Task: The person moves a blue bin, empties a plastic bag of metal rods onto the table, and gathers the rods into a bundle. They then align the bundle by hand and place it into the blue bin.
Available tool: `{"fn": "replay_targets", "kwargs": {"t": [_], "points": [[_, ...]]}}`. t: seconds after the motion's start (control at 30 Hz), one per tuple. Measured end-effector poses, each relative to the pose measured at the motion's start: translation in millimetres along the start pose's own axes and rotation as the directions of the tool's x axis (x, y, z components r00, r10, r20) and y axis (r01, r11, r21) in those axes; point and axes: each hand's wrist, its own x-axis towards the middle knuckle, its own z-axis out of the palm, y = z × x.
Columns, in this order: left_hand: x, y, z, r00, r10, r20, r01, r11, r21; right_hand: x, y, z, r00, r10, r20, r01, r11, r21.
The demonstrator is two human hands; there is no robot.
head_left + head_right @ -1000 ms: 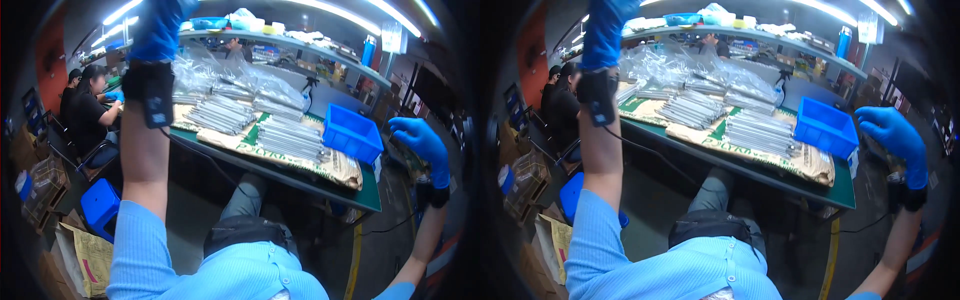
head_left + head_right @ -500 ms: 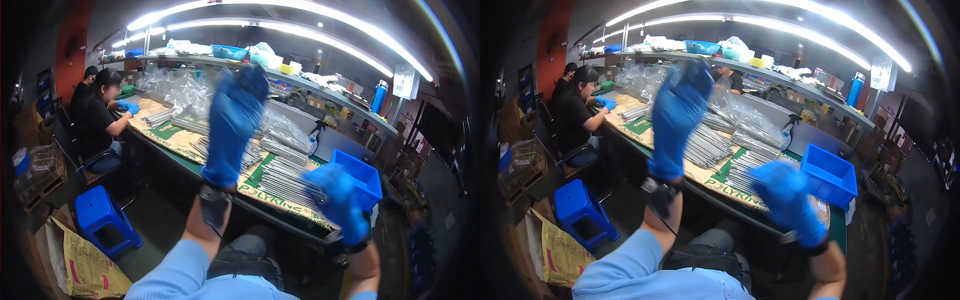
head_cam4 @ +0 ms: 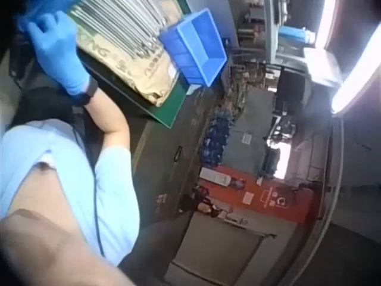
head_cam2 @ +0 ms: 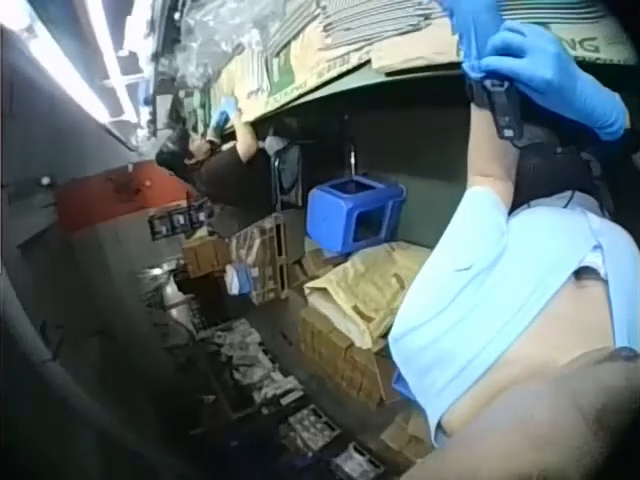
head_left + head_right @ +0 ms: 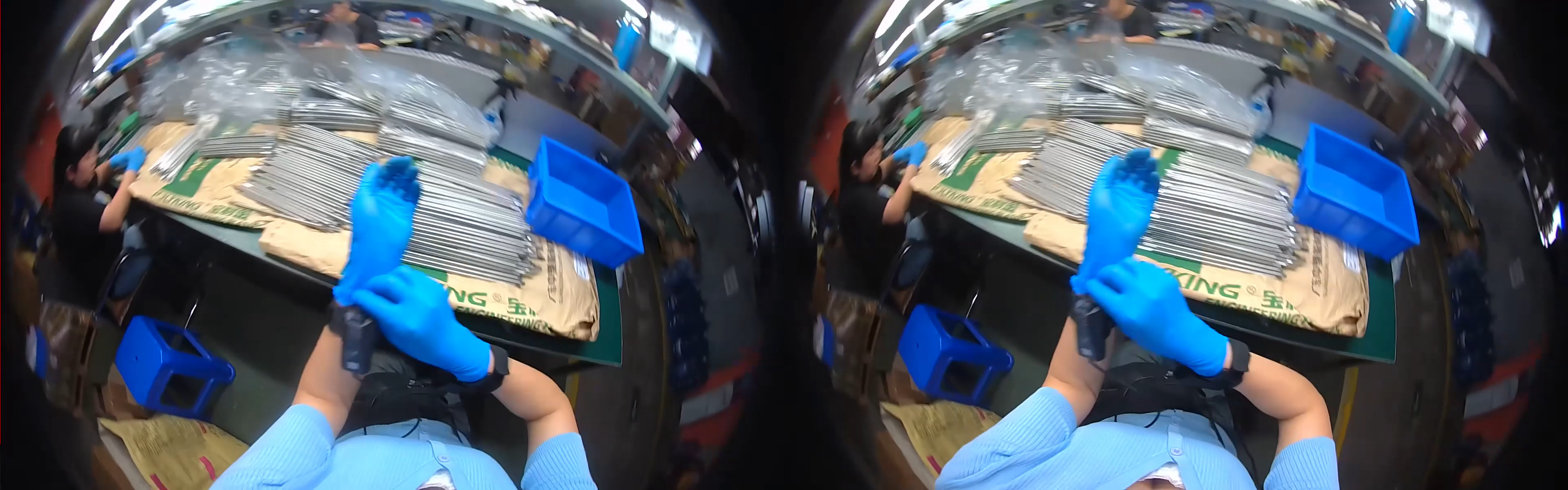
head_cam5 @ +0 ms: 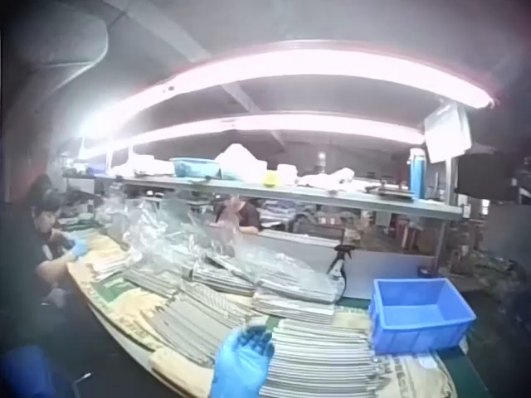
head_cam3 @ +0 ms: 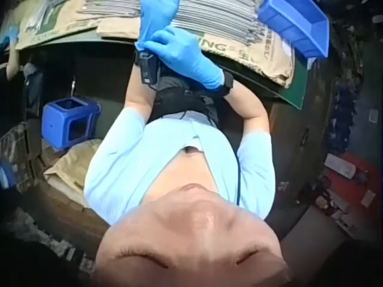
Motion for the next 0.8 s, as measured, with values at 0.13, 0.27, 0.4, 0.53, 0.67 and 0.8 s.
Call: {"fn": "replay_targets", "kwargs": {"t": [0.13, 0.27, 0.4, 0.53, 0.67, 0.8], "points": [[2, 29, -25, 0.998, 0.066, -0.013, -0.065, 0.997, 0.047, -24, 30, 20, 0.989, -0.014, 0.146, -0.005, 0.992, 0.127], [-1, 19, -58, 0.999, 0.019, -0.034, -0.002, 0.898, 0.439, -57, 55, -4, 0.910, 0.084, 0.405, -0.115, 0.992, 0.052], [-38, 8, -67, 0.988, -0.084, -0.129, 0.149, 0.331, 0.932, -107, 99, -50, 0.844, 0.515, 0.148, -0.495, 0.856, -0.150], [-50, -2, -89, 0.887, -0.243, 0.393, -0.461, -0.508, 0.727, -163, 126, -67, 0.647, 0.759, -0.071, -0.747, 0.613, -0.257], [-50, -11, -83, 0.931, -0.104, 0.349, -0.327, -0.659, 0.677, -198, 138, -59, 0.468, 0.843, -0.266, -0.883, 0.454, -0.115], [-48, -15, -93, 0.974, 0.073, 0.216, -0.142, -0.544, 0.827, -197, 141, -54, 0.418, 0.860, -0.294, -0.908, 0.400, -0.120]]}}
